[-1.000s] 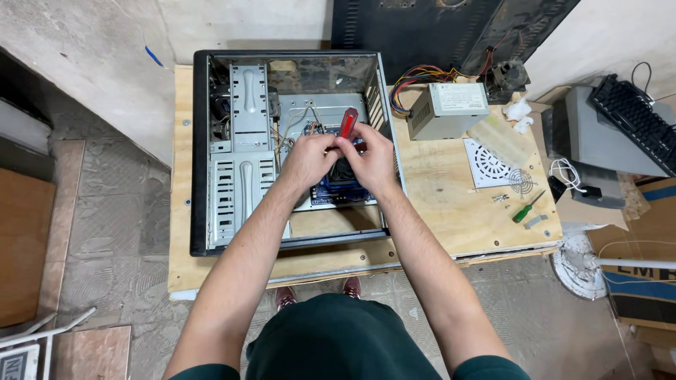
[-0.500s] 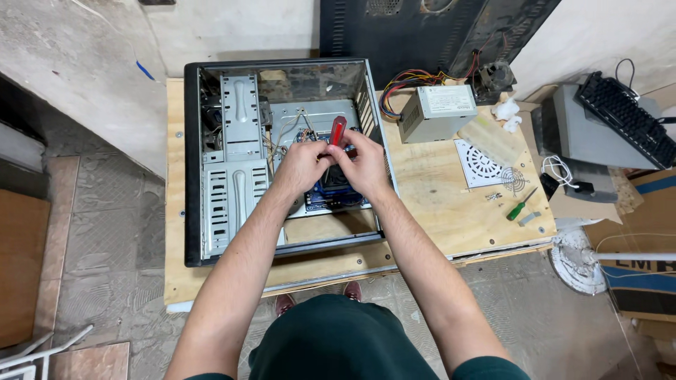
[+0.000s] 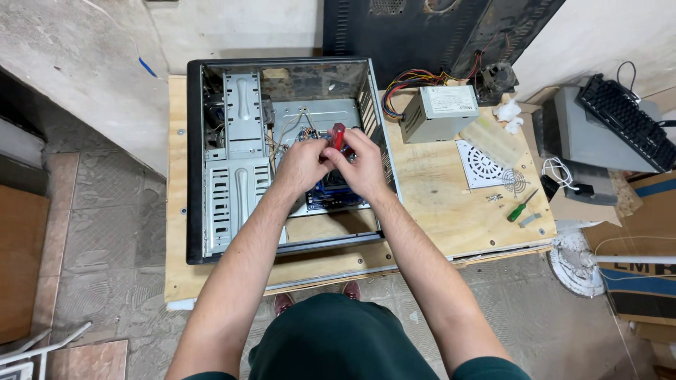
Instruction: The person removes the power supply unit from a desktop computer case and sets it aside. They then use a screwdriver to loosen and remove the CPU cooler from the motherboard, disconnecting its fan cable. Finally, they remove a graphics card from the motherboard and place it on the table.
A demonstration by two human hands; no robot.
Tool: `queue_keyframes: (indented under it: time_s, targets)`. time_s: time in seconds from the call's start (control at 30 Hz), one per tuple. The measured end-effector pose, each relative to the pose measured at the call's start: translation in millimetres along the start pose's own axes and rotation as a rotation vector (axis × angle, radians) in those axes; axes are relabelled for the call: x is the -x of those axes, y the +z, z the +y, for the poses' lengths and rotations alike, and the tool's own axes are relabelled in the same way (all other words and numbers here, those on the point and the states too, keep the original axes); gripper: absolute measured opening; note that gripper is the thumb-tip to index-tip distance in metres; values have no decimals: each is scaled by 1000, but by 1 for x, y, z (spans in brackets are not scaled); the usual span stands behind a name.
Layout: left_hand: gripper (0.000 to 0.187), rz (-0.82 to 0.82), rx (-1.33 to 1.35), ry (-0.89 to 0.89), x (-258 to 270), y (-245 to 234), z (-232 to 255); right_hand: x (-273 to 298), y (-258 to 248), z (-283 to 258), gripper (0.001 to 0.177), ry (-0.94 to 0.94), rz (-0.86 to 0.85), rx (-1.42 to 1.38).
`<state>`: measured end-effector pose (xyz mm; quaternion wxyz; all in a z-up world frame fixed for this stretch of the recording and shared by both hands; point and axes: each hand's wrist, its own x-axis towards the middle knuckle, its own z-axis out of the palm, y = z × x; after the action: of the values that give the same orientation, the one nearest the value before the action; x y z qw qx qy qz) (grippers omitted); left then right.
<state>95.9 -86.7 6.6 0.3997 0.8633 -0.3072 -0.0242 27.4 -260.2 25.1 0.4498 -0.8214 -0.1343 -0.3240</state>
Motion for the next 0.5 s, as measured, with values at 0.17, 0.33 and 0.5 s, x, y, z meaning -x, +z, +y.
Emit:
queue_keyframes:
  time_s: [0.17,0.33,0.5]
  targets:
    - [22,-128,-29,-9,6,-20,13,4,0,1,29,21,-34,-32]
    - [20,-203,-94,13,2,-11,4,2,-3,-3,29,24,-56,-47]
    - [20,-245,-95,-26,2,-21,25,-15,-16,-23,30,28,5,-14]
